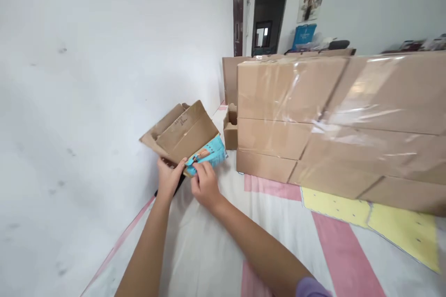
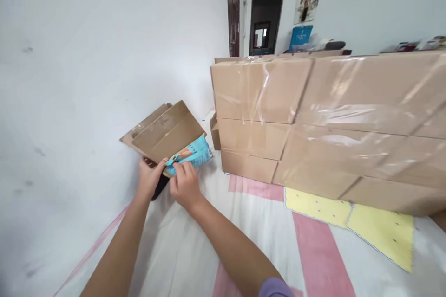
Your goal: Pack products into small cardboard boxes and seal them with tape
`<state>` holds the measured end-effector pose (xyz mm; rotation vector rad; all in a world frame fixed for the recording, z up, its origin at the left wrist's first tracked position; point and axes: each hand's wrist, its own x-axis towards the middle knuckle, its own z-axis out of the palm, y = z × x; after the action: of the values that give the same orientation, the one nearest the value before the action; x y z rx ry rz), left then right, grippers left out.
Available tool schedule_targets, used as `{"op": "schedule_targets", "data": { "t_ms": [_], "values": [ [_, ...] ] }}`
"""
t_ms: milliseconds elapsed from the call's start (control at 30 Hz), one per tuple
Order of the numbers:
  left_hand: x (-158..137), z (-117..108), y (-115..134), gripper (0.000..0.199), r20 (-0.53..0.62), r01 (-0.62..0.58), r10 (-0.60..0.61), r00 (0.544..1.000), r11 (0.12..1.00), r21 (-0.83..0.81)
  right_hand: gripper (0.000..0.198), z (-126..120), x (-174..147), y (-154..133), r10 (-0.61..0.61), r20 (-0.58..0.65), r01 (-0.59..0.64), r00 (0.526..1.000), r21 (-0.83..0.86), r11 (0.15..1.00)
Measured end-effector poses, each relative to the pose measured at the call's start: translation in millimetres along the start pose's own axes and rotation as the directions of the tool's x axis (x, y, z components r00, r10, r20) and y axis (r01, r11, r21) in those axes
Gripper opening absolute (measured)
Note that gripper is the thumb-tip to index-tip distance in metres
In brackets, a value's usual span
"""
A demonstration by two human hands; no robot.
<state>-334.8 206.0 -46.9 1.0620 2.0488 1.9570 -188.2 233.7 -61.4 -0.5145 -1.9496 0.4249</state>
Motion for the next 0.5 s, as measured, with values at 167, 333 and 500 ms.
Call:
{"op": "schedule_targets", "data": {
  "t_ms": [167,333,500],
  "values": [
    [-102.2,-39.6,21.1,0.062,0.126,0.046,-0.035,0.991,0.995,-0.083,0.034,-81.4,-79.4,-64.8,-0.146,0.057,0.147,0.988,-0.028,0.989],
    [-208.6,-2.6,31.3,0.062,0.433,0.139,-0.089,0.897,0.986,-0.087,0.041,-187.5,-180.1,-97.1,-0.113,0.134,0.142,0.984,-0.226,0.964],
    [-288.3,69.3,52.6,0.066,0.649,0.181,-0.019,0.76,0.966,-0.184,0.043,-266.3,-252.2,-113.5,0.098,0.078,-0.047,0.992,-0.497,0.867]
  ]
}}
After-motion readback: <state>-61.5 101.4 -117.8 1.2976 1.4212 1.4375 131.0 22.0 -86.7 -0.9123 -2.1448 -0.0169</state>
